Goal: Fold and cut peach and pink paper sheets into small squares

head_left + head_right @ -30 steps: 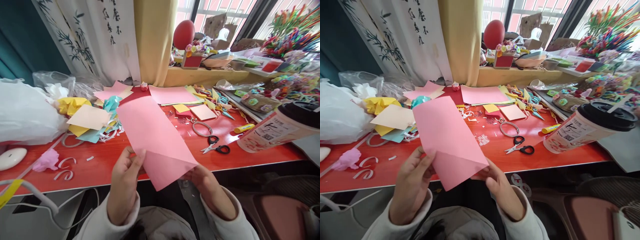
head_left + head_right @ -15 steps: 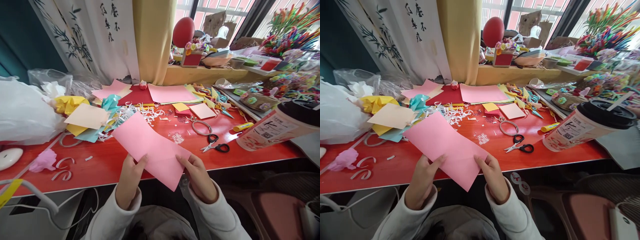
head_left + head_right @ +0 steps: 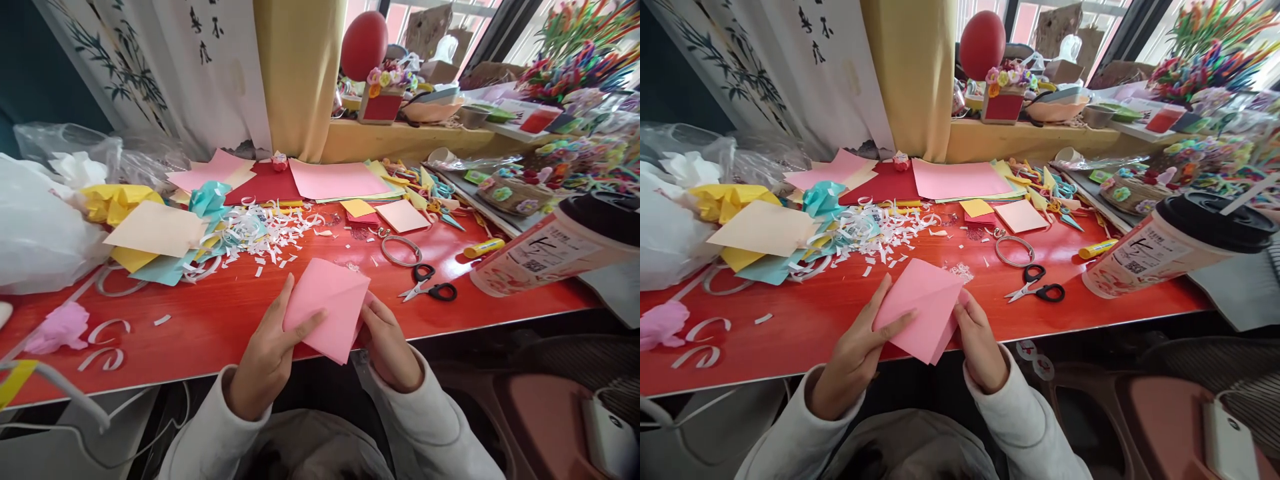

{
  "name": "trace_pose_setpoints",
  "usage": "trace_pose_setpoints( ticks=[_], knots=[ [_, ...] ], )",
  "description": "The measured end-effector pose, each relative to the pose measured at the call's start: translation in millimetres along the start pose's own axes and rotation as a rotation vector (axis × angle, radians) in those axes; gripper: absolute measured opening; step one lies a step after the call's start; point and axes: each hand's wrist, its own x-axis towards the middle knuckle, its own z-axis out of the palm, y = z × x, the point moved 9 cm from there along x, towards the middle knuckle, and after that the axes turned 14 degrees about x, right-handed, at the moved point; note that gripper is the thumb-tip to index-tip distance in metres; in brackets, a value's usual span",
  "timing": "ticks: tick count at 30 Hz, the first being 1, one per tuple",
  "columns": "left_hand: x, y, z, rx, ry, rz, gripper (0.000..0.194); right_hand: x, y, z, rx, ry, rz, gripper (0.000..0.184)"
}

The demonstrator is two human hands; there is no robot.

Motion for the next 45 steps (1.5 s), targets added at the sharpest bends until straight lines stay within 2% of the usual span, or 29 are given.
trace_pose_setpoints(
  ticks=[2,5,6,10,14,16,17,20,22,25,31,37,45],
  knots=[
    [0,4,1.8,0.055,0.002,0.041,0.050,0,-2,3,0.018,-0.009,0.003,0.042],
    [-1,9,4.4,0.144,0.001,0.080,0.054,-2,-2,13,-0.003,-0.089,0.042,0.067],
    [-2,10,5.3,0.163,-0.003,0.093,0.056,-2,-3,15,-0.030,-0.100,0.036,0.068],
    [-5,15,9.6,0.191,-0.062,0.154,0.059,-1,-8,7,-0.098,-0.048,-0.056,0.037],
    [-11,17,8.3,0.108,-0.166,0.153,0.060,0,-7,7,-0.055,-0.084,-0.077,0.028],
    [-13,15,6.7,-0.045,-0.237,0.074,0.061,0,-7,6,-0.032,-0.091,-0.084,0.027],
    [-13,12,5.6,-0.157,-0.257,-0.007,0.063,-1,-7,6,-0.020,-0.092,-0.078,0.028],
    [-13,-10,5.7,-0.524,-0.198,-0.389,0.068,-3,-5,7,-0.002,-0.140,-0.033,0.027],
    [-17,-24,15.6,-0.709,-0.155,-0.643,0.062,-5,-4,12,-0.011,-0.218,-0.007,0.025],
    [-20,-33,35.3,-0.882,-0.176,-0.838,0.051,-8,-4,19,-0.046,-0.320,0.012,0.023],
    [-22,-41,38.2,-0.958,-0.070,-0.878,0.034,-7,-5,19,-0.083,-0.327,-0.015,0.021],
    [-23,-40,41.5,-1.003,-0.109,-0.910,0.029,-8,-3,17,-0.049,-0.303,0.006,0.019],
    [-26,-43,44.2,-0.980,-0.175,-0.931,0.021,-10,-1,17,-0.047,-0.333,0.031,0.014]
  ],
)
